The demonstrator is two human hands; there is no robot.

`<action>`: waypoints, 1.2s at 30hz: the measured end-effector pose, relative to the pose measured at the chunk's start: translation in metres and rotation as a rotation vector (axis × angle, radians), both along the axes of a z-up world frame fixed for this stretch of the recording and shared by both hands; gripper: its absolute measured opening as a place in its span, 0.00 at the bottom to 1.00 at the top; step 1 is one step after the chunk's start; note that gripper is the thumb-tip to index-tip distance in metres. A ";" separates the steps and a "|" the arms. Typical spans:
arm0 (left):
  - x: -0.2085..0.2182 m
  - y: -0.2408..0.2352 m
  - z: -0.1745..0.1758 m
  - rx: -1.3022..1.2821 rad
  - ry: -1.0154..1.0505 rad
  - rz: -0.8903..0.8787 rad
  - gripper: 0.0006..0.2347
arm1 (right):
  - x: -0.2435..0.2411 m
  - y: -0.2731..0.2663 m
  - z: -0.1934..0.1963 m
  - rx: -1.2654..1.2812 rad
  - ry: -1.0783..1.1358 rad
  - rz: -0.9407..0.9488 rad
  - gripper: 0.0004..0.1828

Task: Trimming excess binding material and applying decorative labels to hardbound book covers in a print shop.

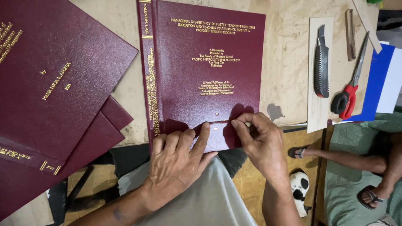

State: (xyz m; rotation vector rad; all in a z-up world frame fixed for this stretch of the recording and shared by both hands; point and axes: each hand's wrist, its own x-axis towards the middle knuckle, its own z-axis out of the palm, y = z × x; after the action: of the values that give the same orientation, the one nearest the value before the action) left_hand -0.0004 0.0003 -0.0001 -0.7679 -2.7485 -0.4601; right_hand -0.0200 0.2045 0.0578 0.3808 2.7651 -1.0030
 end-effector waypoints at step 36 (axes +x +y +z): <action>0.001 -0.001 -0.001 0.003 0.010 0.019 0.28 | 0.004 -0.001 -0.007 -0.135 -0.015 -0.140 0.04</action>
State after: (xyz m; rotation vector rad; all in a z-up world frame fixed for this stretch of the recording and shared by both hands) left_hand 0.0009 -0.0005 -0.0009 -0.7412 -2.7430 -0.4547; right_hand -0.0160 0.2032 0.0509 0.5655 2.6692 -1.2054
